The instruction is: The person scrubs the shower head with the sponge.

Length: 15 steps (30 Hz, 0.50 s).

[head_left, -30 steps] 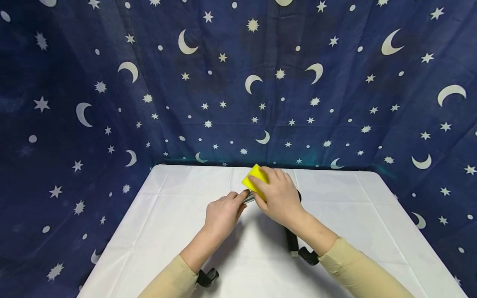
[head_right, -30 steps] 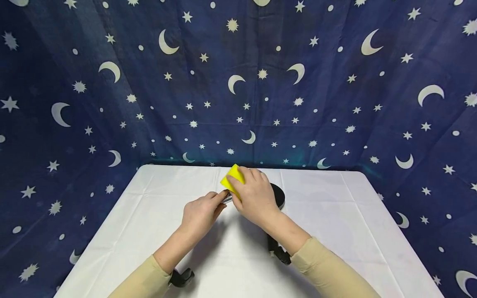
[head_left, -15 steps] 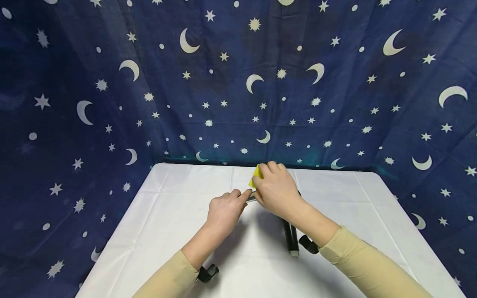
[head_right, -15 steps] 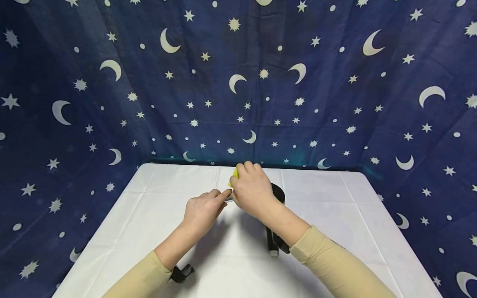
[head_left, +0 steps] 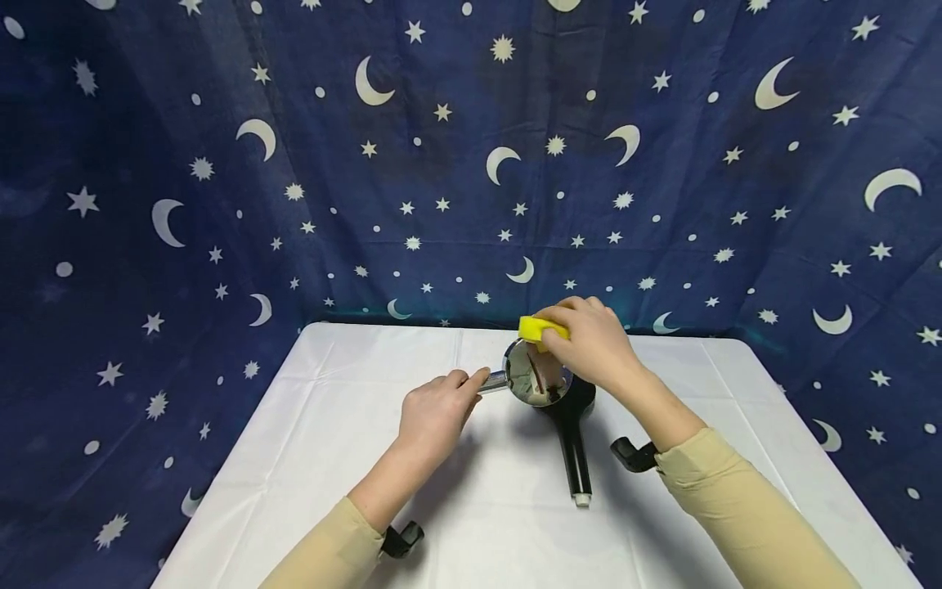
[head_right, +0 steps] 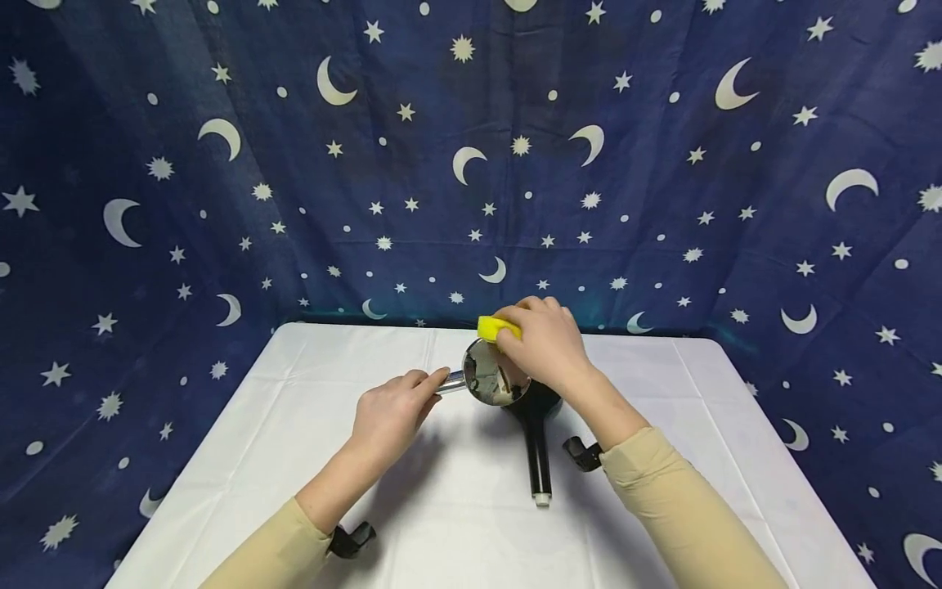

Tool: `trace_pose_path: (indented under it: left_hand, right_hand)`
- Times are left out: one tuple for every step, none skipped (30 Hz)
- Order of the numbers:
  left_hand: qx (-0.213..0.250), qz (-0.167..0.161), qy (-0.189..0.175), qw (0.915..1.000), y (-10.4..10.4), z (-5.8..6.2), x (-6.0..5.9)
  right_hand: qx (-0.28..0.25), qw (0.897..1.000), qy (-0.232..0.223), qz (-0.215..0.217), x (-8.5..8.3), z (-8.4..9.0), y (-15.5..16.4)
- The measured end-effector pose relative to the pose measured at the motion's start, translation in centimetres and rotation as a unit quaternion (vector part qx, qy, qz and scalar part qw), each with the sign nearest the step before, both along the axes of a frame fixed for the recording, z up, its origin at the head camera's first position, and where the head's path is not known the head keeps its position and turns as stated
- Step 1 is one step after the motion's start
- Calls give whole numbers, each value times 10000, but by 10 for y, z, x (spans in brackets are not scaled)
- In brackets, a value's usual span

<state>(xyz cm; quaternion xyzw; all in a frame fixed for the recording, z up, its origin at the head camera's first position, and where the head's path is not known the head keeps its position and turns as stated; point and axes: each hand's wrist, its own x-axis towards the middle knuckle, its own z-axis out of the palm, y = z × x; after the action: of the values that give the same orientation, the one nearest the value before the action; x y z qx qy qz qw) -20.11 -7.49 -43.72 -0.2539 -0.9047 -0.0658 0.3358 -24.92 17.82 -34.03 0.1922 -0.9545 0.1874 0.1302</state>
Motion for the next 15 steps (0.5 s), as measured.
trace_pose_path:
  left_hand:
    - [71, -3, -56, 10000, -2, -1, 0]
    - [168, -31, -116, 9998, -3, -2, 0]
    - [273, -59, -195, 9994, -5, -2, 0]
    - [394, -101, -303, 9987, -5, -3, 0]
    - [523, -139, -452, 9975, -6, -4, 0]
    - [671, -172, -638, 9956, -6, -4, 0]
    - [812, -188, -840, 9930, -6, -5, 1]
    - [997, -198, -1081, 9889, -5, -6, 1]
    - [1201, -199, -1351, 9833, -5, -6, 1]
    - [1421, -208, -1629, 9761, -4, -6, 2]
    - [1641, -207, -1911, 9675, -3, -7, 2]
    - [1889, -231, -2173, 9574, -1, -7, 2]
    - [2147, -284, -2434, 9454, 0, -7, 2]
    - [2460, -371, -2726, 9294, 2, -6, 2]
    - [2762, -467, -3001, 9118, 4, -6, 3]
  right_hand:
    - [-292, 9990, -349, -49, -2, 0, 6]
    - [-595, 9958, -685, -81, -3, 0, 11]
    - [-895, 9913, -958, -96, -3, -2, 16]
    - [-1202, 9856, -1184, -101, -3, -3, 20]
    - [-1511, 9789, -1372, -101, -3, -5, 24]
    - [-1798, 9722, -1495, -100, -2, -7, 26]
    - [-2082, 9653, -1576, -86, -1, -10, 28]
    - [-2343, 9588, -1605, -96, 1, -12, 28]
    - [-2553, 9540, -1567, -107, 3, -14, 28]
    - [-2742, 9501, -1484, -123, 4, -16, 27]
    - [-2911, 9468, -1368, -125, 6, -18, 25]
    - [-3040, 9450, -1202, -122, 8, -19, 23]
    - [-3166, 9429, -1027, -91, 10, -22, 20]
    - [-3278, 9409, -848, -75, 12, -23, 17]
    - [-3325, 9410, -624, -67, 15, -25, 13]
